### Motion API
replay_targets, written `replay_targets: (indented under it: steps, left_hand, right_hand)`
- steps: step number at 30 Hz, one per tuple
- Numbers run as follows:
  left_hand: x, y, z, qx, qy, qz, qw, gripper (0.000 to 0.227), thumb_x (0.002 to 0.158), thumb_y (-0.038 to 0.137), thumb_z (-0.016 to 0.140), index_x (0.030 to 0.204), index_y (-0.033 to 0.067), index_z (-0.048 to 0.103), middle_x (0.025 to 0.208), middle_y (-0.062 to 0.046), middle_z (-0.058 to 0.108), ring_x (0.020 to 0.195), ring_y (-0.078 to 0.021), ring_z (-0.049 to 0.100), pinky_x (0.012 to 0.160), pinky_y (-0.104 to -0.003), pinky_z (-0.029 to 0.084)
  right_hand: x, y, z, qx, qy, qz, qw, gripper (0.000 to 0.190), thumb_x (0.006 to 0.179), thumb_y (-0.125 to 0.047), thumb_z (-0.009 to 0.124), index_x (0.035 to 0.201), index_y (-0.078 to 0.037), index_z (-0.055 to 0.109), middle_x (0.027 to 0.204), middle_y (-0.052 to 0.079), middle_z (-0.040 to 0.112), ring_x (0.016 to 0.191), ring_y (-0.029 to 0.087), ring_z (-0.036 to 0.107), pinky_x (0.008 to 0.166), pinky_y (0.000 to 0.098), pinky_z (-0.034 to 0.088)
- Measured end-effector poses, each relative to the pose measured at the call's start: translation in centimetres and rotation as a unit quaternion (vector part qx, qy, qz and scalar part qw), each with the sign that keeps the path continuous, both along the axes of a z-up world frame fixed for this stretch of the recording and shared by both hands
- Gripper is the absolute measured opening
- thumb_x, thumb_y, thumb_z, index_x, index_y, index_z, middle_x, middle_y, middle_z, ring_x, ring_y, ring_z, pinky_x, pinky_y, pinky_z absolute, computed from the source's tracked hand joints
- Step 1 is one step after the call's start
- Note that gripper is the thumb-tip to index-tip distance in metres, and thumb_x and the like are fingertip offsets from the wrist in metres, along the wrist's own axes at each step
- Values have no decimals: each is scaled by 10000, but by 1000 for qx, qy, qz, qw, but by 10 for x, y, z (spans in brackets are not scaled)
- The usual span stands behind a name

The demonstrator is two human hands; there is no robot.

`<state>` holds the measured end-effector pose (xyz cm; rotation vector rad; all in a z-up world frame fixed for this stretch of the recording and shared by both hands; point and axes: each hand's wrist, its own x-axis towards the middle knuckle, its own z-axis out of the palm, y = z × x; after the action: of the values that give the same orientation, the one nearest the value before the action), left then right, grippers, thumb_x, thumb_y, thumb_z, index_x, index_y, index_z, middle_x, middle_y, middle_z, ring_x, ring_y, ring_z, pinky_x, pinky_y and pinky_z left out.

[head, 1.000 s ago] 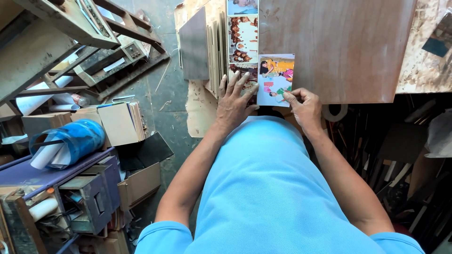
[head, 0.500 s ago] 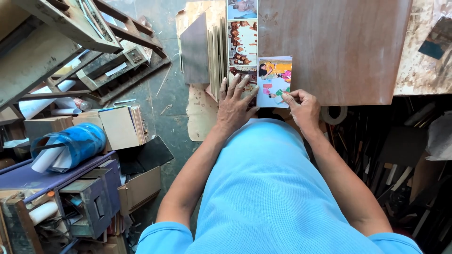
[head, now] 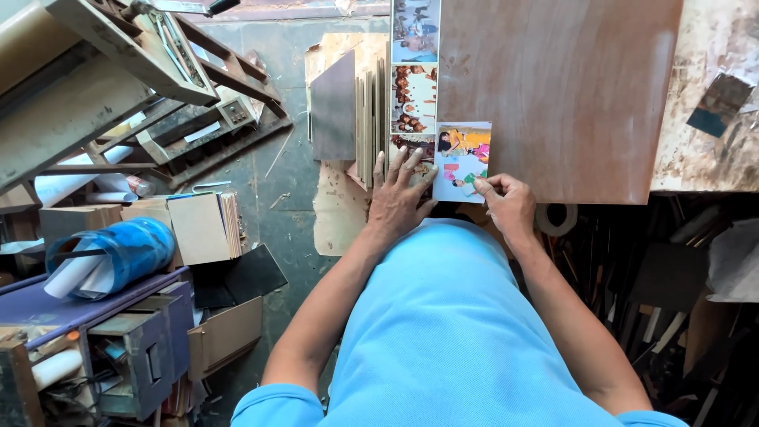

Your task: The person arranges a series of small printed photographs in a vertical column on a wooden board. They pick up each photo, align it with the others, and press it into place, occasionally adjusting the position to ensure a straight line.

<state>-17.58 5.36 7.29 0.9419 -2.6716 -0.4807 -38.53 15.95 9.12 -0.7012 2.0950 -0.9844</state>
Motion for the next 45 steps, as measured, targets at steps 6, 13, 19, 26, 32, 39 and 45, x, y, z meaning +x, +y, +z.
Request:
replay_targets:
  steps: [6, 13, 19, 26, 32, 39, 45]
  left_hand:
    - [0, 0, 0, -2, 0, -2, 1000, 683, 810, 452, 814, 1435, 277, 598, 1603, -111, 366, 1536, -321, 245, 1268, -617, 103]
    - [1, 1, -1, -4, -4, -3, 1000, 687, 818, 454, 812, 1444, 273, 592, 1612, -110, 347, 1542, -322, 228, 1271, -621, 103]
    - [0, 2, -2, 2, -2, -3, 1000, 691, 818, 456, 808, 1448, 277, 585, 1613, -115, 343, 1540, -332, 229, 1266, -624, 105]
    - [1, 1, 1, 3, 9, -5, 1000, 682, 821, 443, 795, 1447, 265, 590, 1608, -128, 346, 1536, -349, 233, 1254, -636, 116]
    - [0, -2, 7, -8, 27, -9, 1000, 653, 822, 423, 789, 1419, 232, 606, 1585, -150, 385, 1507, -363, 273, 1234, -649, 121]
    - [-2, -4, 17, 6, 14, -14, 1000, 665, 776, 423, 805, 1379, 217, 617, 1547, -154, 400, 1480, -383, 292, 1214, -654, 121]
    - [-2, -1, 14, 5, 2, -14, 1000, 689, 775, 424, 803, 1407, 231, 610, 1558, -148, 394, 1483, -366, 282, 1210, -661, 123]
  right_hand:
    - [0, -2, 5, 23, 5, -1, 1000, 245, 923, -277, 792, 918, -33, 762, 670, 0, 681, 522, 56, 582, 465, 243, 469]
    - [0, -4, 6, 30, -7, -1, 1000, 225, 931, -265, 783, 928, -41, 762, 666, -5, 674, 538, 47, 590, 460, 230, 475]
    - [-2, -5, 3, 29, -19, -12, 999, 211, 927, -252, 784, 925, -42, 760, 665, -5, 677, 552, 40, 602, 458, 227, 483]
    - [-3, -8, 9, 37, -18, -12, 999, 232, 912, -287, 772, 914, -55, 762, 652, -12, 683, 537, 46, 610, 460, 236, 491]
    - [-9, -5, -8, 86, 19, 19, 996, 284, 911, -359, 745, 846, -83, 753, 596, 22, 663, 479, 103, 590, 475, 287, 466]
    - [-10, -7, -9, 92, 23, 19, 995, 276, 872, -373, 752, 838, -100, 779, 588, 8, 684, 491, 87, 615, 481, 292, 492]
    - [-8, -3, -11, 106, 36, 39, 993, 279, 904, -383, 737, 864, -110, 780, 614, 5, 698, 511, 90, 626, 499, 279, 482]
